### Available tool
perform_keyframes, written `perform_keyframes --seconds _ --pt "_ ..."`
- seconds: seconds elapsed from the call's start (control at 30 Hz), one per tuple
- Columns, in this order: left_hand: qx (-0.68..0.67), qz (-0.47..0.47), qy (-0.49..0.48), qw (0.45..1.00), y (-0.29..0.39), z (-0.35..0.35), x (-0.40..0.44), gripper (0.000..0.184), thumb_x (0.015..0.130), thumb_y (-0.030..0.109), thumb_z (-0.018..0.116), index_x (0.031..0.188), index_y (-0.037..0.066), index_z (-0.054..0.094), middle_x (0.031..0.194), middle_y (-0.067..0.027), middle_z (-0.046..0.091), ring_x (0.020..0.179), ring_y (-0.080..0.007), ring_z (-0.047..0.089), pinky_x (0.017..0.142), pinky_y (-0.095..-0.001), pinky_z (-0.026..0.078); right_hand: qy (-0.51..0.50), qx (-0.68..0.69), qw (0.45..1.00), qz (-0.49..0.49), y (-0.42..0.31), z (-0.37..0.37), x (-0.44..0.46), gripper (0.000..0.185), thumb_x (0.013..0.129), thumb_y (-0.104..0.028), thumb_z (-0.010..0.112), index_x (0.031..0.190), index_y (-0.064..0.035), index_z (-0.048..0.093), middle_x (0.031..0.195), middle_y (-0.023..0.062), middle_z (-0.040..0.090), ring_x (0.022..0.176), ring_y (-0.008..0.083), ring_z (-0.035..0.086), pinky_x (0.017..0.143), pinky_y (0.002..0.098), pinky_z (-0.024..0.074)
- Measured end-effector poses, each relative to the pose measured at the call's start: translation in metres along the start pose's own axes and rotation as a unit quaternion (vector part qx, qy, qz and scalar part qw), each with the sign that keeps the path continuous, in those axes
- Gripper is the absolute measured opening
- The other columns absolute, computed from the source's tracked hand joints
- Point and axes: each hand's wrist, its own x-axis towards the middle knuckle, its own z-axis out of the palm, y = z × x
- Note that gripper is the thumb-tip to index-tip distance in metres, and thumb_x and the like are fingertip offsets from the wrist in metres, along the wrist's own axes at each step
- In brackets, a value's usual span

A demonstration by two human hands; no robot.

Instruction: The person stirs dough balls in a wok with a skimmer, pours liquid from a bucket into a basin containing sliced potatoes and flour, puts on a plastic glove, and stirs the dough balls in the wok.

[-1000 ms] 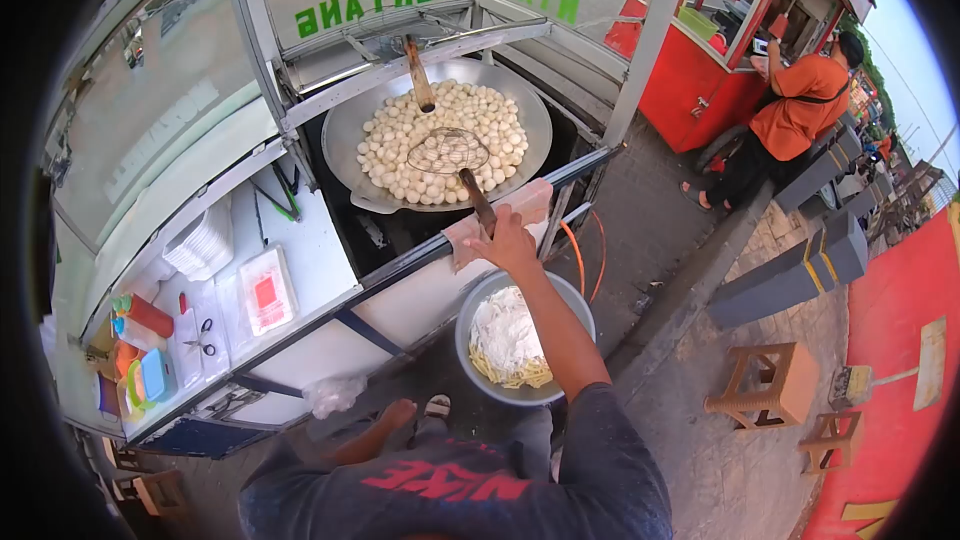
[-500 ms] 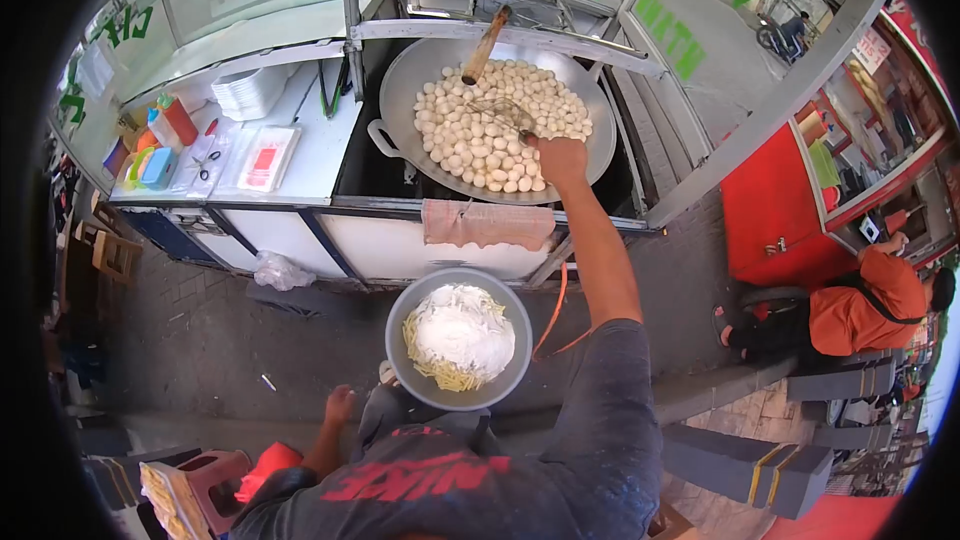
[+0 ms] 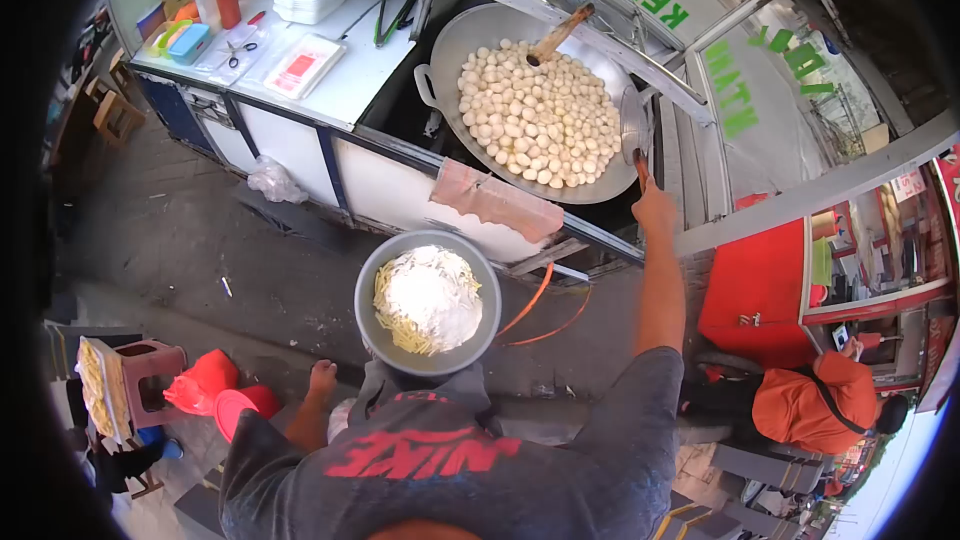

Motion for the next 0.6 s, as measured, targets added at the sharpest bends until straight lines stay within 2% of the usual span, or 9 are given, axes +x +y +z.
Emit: perform_keyframes --seconds 0.1,0.2,0.23,0.3,0.33,0.37,0.4,0.53,0.6 --pt "-0.178 -0.004 0.088 0.98 -0.006 0.041 -0.043 0.037 0.087 0.026 0.059 0.112 -0.001 0.056 0.081 -0.0073 0.06 0.062 -0.0173 0.058 0.052 -0.0308 0.046 -0.025 0.085 0.995 -0.054 -0.018 0.044 0.028 0.038 0.076 -0.009 0.053 0.112 0.0025 0.049 0.104 0.0295 0.061 0.101 0.0425 0.059 0.086 0.0471 0.0475" --pt "-0.238 -0.093 0.118 0.96 -0.019 0.096 -0.113 0.039 0.089 0.026 0.056 0.12 0.005 0.051 0.091 -0.0081 0.059 0.065 -0.0181 0.06 0.051 -0.0315 0.047 -0.052 0.262 0.961 -0.076 -0.047 0.126 0.085 0.03 0.071 -0.004 0.058 0.099 0.0047 0.053 0.081 0.0213 0.062 0.069 0.0341 0.063 0.061 0.0425 0.0493" --pt "-0.253 -0.126 0.109 0.953 -0.038 0.113 -0.135 0.039 0.089 0.026 0.056 0.122 0.006 0.049 0.094 -0.0085 0.058 0.067 -0.0187 0.06 0.052 -0.0328 0.047 -0.1 0.357 0.927 -0.066 -0.059 0.164 0.105 0.029 0.069 -0.002 0.06 0.097 0.0033 0.054 0.075 0.0171 0.061 0.059 0.0285 0.061 0.052 0.0407 0.0478" --pt "-0.336 -0.23 0.157 0.9 -0.024 0.159 -0.194 0.034 0.087 0.021 0.057 0.118 0.008 0.052 0.091 -0.0092 0.059 0.062 -0.019 0.059 0.048 -0.0335 0.046 -0.219 0.568 0.793 -0.001 -0.105 0.161 0.1 0.021 0.069 0.003 0.061 0.088 -0.0003 0.051 0.065 0.0087 0.053 0.048 0.0178 0.051 0.039 0.0347 0.0411" --pt "-0.329 -0.243 0.144 0.901 -0.027 0.178 -0.207 0.038 0.087 0.02 0.058 0.121 0.007 0.05 0.092 -0.0104 0.059 0.064 -0.0213 0.06 0.049 -0.0372 0.047 -0.265 0.646 0.715 0.034 -0.125 0.164 0.106 0.017 0.071 0.004 0.058 0.086 -0.0013 0.051 0.067 0.0078 0.053 0.05 0.0168 0.052 0.039 0.0325 0.041" --pt "-0.303 -0.243 0.149 0.909 -0.019 0.193 -0.221 0.038 0.086 0.017 0.058 0.12 0.004 0.05 0.089 -0.0114 0.06 0.063 -0.0198 0.06 0.05 -0.034 0.048 -0.31 0.711 0.628 0.064 -0.145 0.165 0.111 0.013 0.074 0.005 0.056 0.083 -0.0023 0.05 0.069 0.0069 0.053 0.052 0.0158 0.053 0.039 0.0304 0.0408" --pt "-0.276 -0.212 0.139 0.927 -0.034 0.208 -0.218 0.04 0.086 0.02 0.058 0.122 0.005 0.049 0.091 -0.0105 0.059 0.063 -0.0194 0.059 0.05 -0.034 0.047 -0.319 0.729 0.599 0.086 -0.162 0.149 0.105 0.014 0.076 0.006 0.054 0.087 -0.002 0.049 0.067 0.0061 0.052 0.051 0.015 0.051 0.039 0.0294 0.0416" --pt "-0.228 -0.128 0.144 0.954 -0.005 0.216 -0.213 0.04 0.084 0.021 0.059 0.119 0.002 0.053 0.09 -0.0101 0.061 0.062 -0.0164 0.057 0.051 -0.0302 0.047 -0.327 0.732 0.596 -0.043 -0.169 0.121 0.113 0.02 0.077 0.004 0.054 0.095 -0.0029 0.048 0.068 0.0062 0.052 0.05 0.0127 0.052 0.04 0.0279 0.0428" --pt "-0.181 -0.034 0.202 0.962 0.006 0.207 -0.194 0.037 0.085 0.02 0.059 0.115 -0.001 0.055 0.089 -0.01 0.063 0.065 -0.0146 0.058 0.053 -0.0281 0.047 -0.307 0.698 0.637 -0.113 -0.147 0.104 0.094 0.02 0.078 0.004 0.054 0.097 -0.003 0.049 0.069 0.0062 0.053 0.051 0.0125 0.052 0.039 0.0272 0.0426"
